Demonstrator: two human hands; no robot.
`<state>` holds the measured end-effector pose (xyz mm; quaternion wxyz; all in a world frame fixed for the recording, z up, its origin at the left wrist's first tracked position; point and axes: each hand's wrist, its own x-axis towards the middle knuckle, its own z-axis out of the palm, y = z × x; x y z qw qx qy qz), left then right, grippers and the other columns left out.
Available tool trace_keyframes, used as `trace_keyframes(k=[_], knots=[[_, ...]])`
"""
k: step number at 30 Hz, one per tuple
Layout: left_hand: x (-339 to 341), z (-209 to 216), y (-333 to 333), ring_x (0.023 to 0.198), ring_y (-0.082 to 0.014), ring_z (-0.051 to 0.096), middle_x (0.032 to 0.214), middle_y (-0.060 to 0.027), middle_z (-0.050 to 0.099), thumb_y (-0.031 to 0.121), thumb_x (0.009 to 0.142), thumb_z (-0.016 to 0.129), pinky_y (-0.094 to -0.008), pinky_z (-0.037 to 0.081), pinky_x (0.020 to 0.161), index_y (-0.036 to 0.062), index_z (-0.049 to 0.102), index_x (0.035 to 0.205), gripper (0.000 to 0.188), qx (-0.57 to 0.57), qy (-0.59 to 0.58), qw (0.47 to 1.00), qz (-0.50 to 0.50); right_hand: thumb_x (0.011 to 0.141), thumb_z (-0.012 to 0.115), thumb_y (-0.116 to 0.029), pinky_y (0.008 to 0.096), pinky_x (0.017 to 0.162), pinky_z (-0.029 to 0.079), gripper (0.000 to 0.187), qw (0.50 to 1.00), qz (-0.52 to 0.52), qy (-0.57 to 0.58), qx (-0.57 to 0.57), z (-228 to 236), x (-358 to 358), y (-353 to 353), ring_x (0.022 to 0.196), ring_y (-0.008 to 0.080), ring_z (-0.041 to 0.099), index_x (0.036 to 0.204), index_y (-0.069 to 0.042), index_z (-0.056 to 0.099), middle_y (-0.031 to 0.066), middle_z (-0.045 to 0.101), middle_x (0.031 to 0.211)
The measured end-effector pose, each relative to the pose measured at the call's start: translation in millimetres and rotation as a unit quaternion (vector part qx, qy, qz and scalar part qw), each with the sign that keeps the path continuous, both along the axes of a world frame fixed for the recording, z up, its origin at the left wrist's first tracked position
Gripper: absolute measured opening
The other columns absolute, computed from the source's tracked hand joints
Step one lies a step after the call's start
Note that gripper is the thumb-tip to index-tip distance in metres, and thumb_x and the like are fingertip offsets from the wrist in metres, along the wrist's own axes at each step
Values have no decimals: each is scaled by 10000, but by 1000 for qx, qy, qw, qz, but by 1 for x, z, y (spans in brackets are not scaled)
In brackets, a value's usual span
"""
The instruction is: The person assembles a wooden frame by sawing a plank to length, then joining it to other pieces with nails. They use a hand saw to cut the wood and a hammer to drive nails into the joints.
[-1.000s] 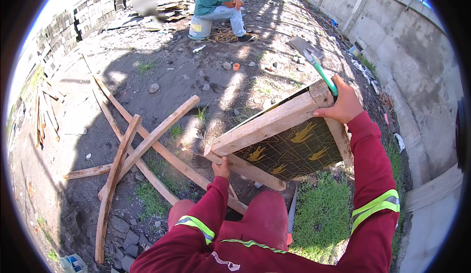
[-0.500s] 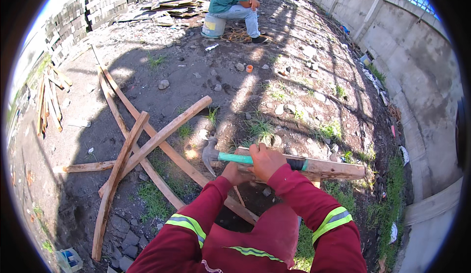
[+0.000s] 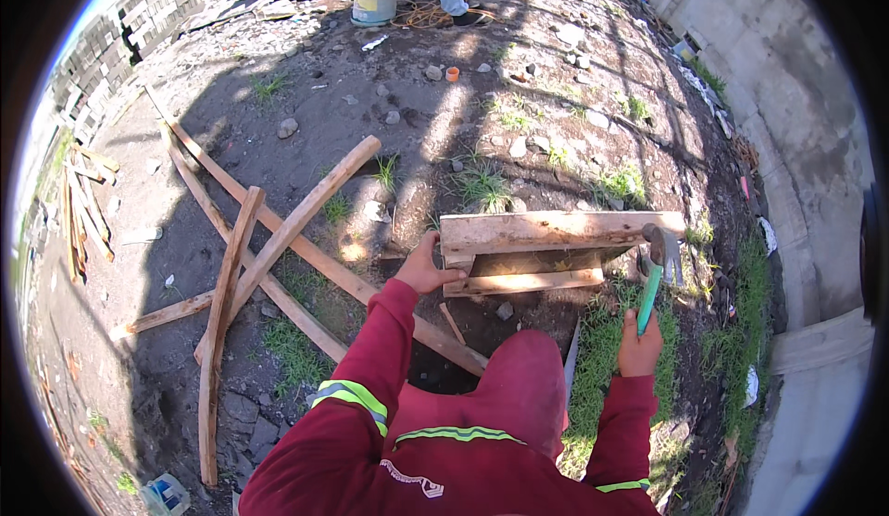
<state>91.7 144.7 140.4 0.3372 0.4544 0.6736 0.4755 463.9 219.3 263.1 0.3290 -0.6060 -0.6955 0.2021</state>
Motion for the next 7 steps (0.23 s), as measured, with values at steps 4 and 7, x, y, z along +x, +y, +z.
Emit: trace_keyframes(k=[4,7], knots=[[10,99,-24,1313,-369,415,1352,-246,472,464,573,877,-438,325,1102,-5,272,1439,1156,93,369,925,17,967,570,-270,305,355,410,245,942,-80,238,-222,-42,28,-15,436,127,494,886,-50,498,32,495,603],[51,180,44,1328,-383,388,1478,-240,314,588,594,822,-452,309,1116,34,265,1458,1167,-179,380,889,-184,961,579,-326,285,334,399,252,902,-62,294,-310,-73,23,-3,406,120,464,933,-82,522,26,506,633]])
